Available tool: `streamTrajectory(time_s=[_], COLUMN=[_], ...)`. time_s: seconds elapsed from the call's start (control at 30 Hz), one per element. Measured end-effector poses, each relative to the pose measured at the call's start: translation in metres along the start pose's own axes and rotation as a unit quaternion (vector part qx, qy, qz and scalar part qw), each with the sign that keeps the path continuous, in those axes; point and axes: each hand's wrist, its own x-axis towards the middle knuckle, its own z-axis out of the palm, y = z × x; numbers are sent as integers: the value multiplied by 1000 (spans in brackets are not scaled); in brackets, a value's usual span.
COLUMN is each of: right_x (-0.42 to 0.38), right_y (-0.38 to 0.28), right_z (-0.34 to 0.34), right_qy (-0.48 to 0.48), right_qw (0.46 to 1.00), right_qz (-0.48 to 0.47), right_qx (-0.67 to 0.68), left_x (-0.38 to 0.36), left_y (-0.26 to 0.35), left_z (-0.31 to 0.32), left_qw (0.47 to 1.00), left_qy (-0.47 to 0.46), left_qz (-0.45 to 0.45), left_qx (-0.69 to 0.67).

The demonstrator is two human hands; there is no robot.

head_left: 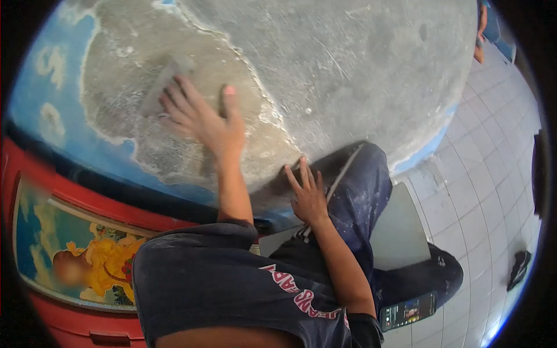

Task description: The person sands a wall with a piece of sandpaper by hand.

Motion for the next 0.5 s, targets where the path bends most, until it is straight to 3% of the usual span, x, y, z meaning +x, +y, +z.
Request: streamTrajectory(time_s=[0.07,0.13,0.17,0.23,0.3,0.37,0.43,0.5], right_x=[0,0,-1,-1,0,-2,-1,0], right_y=[1,4,5,1,1,1,1,0], right_z=[0,7,8,6,4,4,3,4], right_qy=[-13,1,-13,-17,-4,-10,-16,-20], right_qw=[1000,1000,1000,1000,998,1000,999,999], right_qz=[1,-8,-4,-15,-53,-17,-31,-31], right_qx=[-9,-13,0,-5,-19,-20,-12,-5], left_x=[-17,-54,-70,-70,-23,33,87,91], left_y=[12,25,27,20,-3,-23,-43,-49], left_z=[13,19,17,16,5,-12,-31,-30], left_qw=[998,982,958,945,971,984,995,995], left_qy=[-37,-142,-237,-246,-175,-115,54,57], left_qz=[54,126,129,195,163,134,65,55], left_qx=[9,-5,-100,-94,-32,22,58,64])
